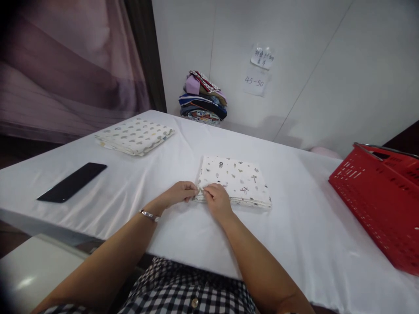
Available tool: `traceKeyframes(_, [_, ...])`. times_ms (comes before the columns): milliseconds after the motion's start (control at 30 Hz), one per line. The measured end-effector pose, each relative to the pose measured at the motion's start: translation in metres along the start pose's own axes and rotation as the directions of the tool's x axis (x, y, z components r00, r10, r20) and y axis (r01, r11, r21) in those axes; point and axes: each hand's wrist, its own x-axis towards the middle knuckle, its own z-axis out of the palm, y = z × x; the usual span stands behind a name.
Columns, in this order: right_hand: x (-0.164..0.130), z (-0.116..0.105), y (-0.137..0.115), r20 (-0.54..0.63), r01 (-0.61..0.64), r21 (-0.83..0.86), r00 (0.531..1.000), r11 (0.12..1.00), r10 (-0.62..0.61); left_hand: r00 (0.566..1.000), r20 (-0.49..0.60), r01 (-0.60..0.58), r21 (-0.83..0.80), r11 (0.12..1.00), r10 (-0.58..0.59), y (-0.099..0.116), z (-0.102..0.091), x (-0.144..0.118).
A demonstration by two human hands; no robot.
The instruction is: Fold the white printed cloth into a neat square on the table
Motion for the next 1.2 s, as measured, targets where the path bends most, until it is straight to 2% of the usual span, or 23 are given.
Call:
traceKeyframes(167, [-0.001,0.001,-0.001,0.064,0.07,-0.098,0.996,0.993,-0.064,1.0,0.01,-0.002,-0.024,1.0,0.002,0.006,0.001,-0.002])
traceKeyframes(467, [0.001,0.005,-0.001,0.031,0.023,-0.094,0.999,0.995,-0.02,0.997,0.039,0.062,-0.007,0.998,-0.062,0.016,-0.001,-0.008])
traceKeyframes(700, [0.002,0.003,-0.001,0.045,0.026,-0.05,0.999,0.998,-0.024,0.997,-0.036,0.062,0.013,0.998,-0.061,0.01,0.006,-0.004])
traceKeyframes(933, [0.002,0.006,-0.001,0.016,0.024,-0.078,1.0,0.997,-0.023,0.992,-0.092,0.084,0.019,0.996,-0.082,0.012,0.01,-0.004])
traceKeyframes(1067, [0.0,0.004,-0.001,-0.03,0.063,-0.087,0.997,0.994,-0.066,0.991,-0.076,0.108,0.012,0.994,-0.107,0.012,0.007,-0.004])
traceKeyframes(1200, [-0.002,0.003,-0.002,0.06,0.147,-0.187,0.989,0.971,-0.138,0.989,-0.054,0.137,0.014,0.99,-0.136,0.01,0.004,-0.003])
